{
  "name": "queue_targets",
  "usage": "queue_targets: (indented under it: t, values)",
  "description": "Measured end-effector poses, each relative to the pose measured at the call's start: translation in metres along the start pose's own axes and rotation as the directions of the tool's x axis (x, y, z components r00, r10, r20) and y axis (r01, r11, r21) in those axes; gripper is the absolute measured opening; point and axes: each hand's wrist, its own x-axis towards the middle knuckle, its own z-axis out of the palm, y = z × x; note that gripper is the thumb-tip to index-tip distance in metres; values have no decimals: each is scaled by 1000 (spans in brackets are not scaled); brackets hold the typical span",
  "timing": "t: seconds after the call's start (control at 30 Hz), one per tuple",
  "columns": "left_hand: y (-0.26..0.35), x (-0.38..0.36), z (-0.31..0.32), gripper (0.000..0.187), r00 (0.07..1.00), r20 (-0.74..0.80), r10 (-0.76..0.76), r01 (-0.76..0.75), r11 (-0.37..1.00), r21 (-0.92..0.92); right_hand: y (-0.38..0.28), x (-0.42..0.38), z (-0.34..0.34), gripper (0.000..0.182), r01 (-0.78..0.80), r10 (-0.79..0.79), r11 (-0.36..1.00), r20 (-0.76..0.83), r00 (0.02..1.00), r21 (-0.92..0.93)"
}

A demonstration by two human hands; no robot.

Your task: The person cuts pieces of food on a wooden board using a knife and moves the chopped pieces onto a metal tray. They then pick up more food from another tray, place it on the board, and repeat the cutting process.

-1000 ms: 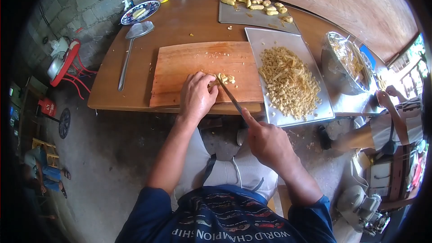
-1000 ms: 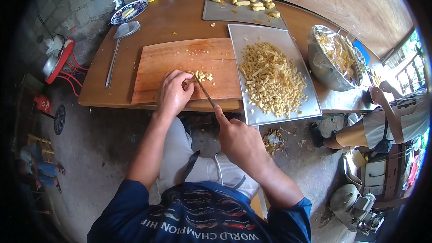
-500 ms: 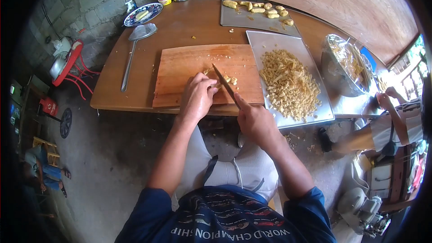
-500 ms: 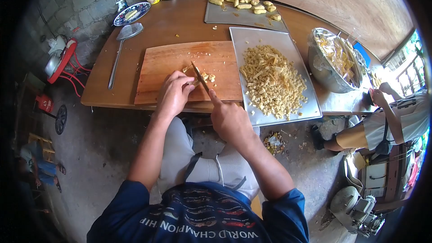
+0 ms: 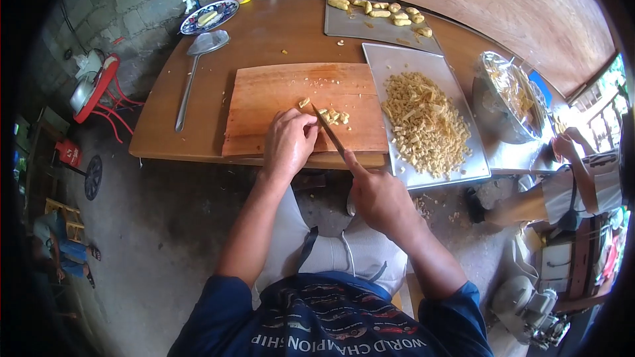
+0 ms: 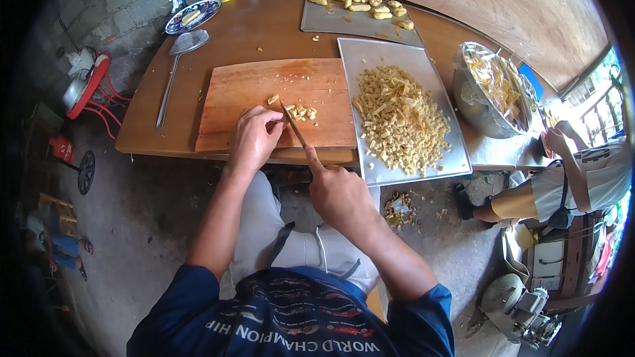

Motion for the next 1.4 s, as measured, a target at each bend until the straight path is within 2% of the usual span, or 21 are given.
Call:
queue_targets:
  t: [0.1, 0.23, 0.37, 0.5, 0.57, 0.7, 0.87, 0.97, 1.2, 1.4]
  values:
    - [3, 0, -4, 15, 999, 38, -19, 20, 1000, -18, 4, 24, 18, 65, -22, 22, 999, 7, 1000, -26]
    - [7, -4, -8, 15, 1000, 21, 19, -18, 999, -31, 12, 47, 33, 63, 5, -7, 1000, -91, 996, -26]
    - [1, -6, -2, 15, 998, 2, 57, -57, 998, -4, 17, 34, 31, 64, 62, -59, 998, -198, 978, 13]
    - [4, -6, -2, 10, 1000, 2, 28, -28, 1000, -13, 12, 3, 9, 64, 30, -30, 1000, -136, 990, 1]
    - [-2, -7, 4, 10, 998, -30, 60, -61, 997, -42, 8, -8, -1, 65, 3, -3, 1000, -74, 997, 3]
    - [-3, -8, 6, 10, 993, -92, 80, -85, 995, -56, 12, -12, 2, 65, 32, -30, 999, -95, 995, 22]
    - [-3, -10, 7, 10, 994, -84, 75, -77, 997, -26, 9, -15, 2, 66, 55, -51, 998, -125, 991, 24]
    - [-5, -12, 9, 10, 993, -89, 76, -79, 996, -29, 1, -21, -5, 68, 38, -37, 999, -80, 996, 8]
    - [-8, -18, 1, 5, 993, -80, 90, -98, 990, -103, 2, -6, 15, 72, 20, -21, 999, -41, 999, -31]
    - [-6, -17, -1, 6, 992, -91, 84, -93, 991, -94, -4, 29, 22, 69, -31, 30, 998, -15, 999, -49]
